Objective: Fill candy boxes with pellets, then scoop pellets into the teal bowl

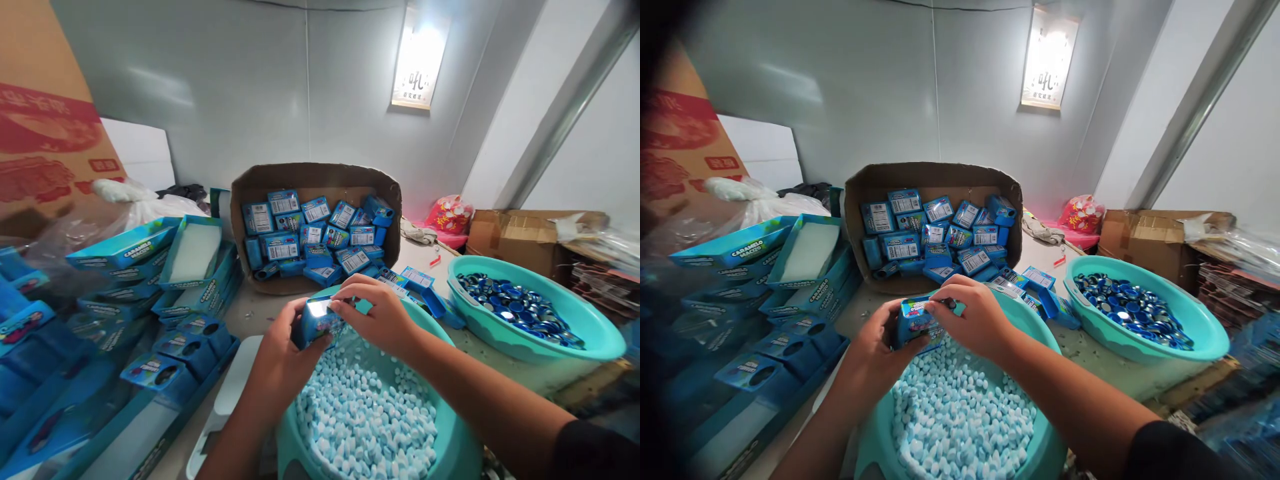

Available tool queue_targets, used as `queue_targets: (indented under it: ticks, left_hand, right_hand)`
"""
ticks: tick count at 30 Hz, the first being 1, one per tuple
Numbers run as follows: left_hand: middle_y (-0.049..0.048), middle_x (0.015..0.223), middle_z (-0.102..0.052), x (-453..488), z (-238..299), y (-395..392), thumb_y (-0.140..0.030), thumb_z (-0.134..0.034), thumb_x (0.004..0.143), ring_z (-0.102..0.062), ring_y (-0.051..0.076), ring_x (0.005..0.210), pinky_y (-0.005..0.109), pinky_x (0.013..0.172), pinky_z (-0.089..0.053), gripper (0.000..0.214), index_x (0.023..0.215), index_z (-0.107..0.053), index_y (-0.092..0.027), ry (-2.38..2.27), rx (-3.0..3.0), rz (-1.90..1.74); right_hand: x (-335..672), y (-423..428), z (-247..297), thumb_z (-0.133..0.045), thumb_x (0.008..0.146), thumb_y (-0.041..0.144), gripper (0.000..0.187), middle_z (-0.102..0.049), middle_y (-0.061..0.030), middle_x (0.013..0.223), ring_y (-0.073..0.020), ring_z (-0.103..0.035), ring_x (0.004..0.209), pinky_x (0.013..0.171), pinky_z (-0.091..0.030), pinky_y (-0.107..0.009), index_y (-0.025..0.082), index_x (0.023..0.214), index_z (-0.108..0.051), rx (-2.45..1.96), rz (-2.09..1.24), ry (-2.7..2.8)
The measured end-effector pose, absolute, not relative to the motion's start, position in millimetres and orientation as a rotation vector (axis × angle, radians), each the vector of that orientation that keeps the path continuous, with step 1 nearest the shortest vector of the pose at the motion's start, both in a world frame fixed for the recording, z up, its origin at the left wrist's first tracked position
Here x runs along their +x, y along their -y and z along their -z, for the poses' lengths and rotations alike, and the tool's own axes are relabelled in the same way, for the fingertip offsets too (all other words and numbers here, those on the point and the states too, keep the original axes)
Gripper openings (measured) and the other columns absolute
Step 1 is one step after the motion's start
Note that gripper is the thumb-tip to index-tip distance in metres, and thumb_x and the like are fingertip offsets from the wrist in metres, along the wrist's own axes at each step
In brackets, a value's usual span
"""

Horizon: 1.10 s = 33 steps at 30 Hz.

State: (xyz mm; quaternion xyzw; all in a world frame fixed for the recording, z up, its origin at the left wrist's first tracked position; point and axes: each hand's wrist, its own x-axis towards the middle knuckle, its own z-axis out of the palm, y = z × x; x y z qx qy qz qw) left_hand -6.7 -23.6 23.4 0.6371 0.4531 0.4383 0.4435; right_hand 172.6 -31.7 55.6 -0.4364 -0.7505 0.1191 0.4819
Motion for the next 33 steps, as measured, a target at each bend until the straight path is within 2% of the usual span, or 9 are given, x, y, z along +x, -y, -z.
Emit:
queue_targets:
  ticks: [4,8,17,25,33]
  left_hand:
    - [0.0056,0.109,-0.070,-8.4,-22.8,23.9,-0.030,-0.072,0.073,-0.068,0.024,0.098,0.036,0.087,-0.052,0.053,0.122,-0.055,-0.020,-1.139,1.654,-1.006]
    - [0.0031,0.110,-0.070,-10.2,-20.1,22.7,-0.031,-0.071,0.076,-0.067,0.023,0.100,0.035,0.087,-0.051,0.052,0.124,-0.054,-0.024,-1.152,1.725,-0.974]
    - [0.0025,0.109,-0.069,-10.2,-14.4,18.5,-0.030,-0.072,0.075,-0.066,0.023,0.099,0.034,0.087,-0.050,0.052,0.123,-0.054,-0.024,-1.125,1.705,-0.995]
    - [0.0048,0.110,-0.070,-9.6,-23.4,25.0,-0.031,-0.070,0.074,-0.067,0.025,0.100,0.037,0.088,-0.051,0.053,0.123,-0.054,-0.022,-1.149,1.675,-0.959]
    - [0.0073,0.110,-0.071,-8.7,-16.7,21.4,-0.030,-0.072,0.070,-0.068,0.027,0.100,0.039,0.089,-0.051,0.055,0.121,-0.056,-0.020,-1.150,1.581,-1.104]
  right_hand:
    - [172.2,31.1,-56.2,-0.069,0.086,0.027,0.013,-0.066,-0.0025,0.078,-0.0138,-0.061,0.070,0.064,-0.049,-0.029,0.019,0.076,-0.072,-1.104,-0.284,1.815]
    - [172.4,30.1,-54.1,-0.070,0.086,0.025,0.012,-0.064,-0.0013,0.076,-0.0120,-0.057,0.066,0.061,-0.045,-0.026,0.019,0.076,-0.071,-1.114,-0.304,1.821]
    - [171.3,29.9,-55.2,-0.065,0.082,0.014,0.009,-0.065,-0.0006,0.077,-0.0119,-0.059,0.070,0.063,-0.046,-0.024,0.019,0.077,-0.069,-1.097,-0.307,1.802]
    - [172.5,29.1,-52.6,-0.064,0.080,0.013,0.007,-0.063,0.0009,0.074,-0.0110,-0.056,0.066,0.063,-0.046,-0.023,0.019,0.082,-0.066,-1.110,-0.254,1.740]
    - [174.5,26.1,-54.3,-0.057,0.078,0.008,0.016,-0.066,-0.0006,0.080,-0.0138,-0.059,0.076,0.070,-0.047,-0.026,0.020,0.079,-0.066,-1.180,-0.234,1.713]
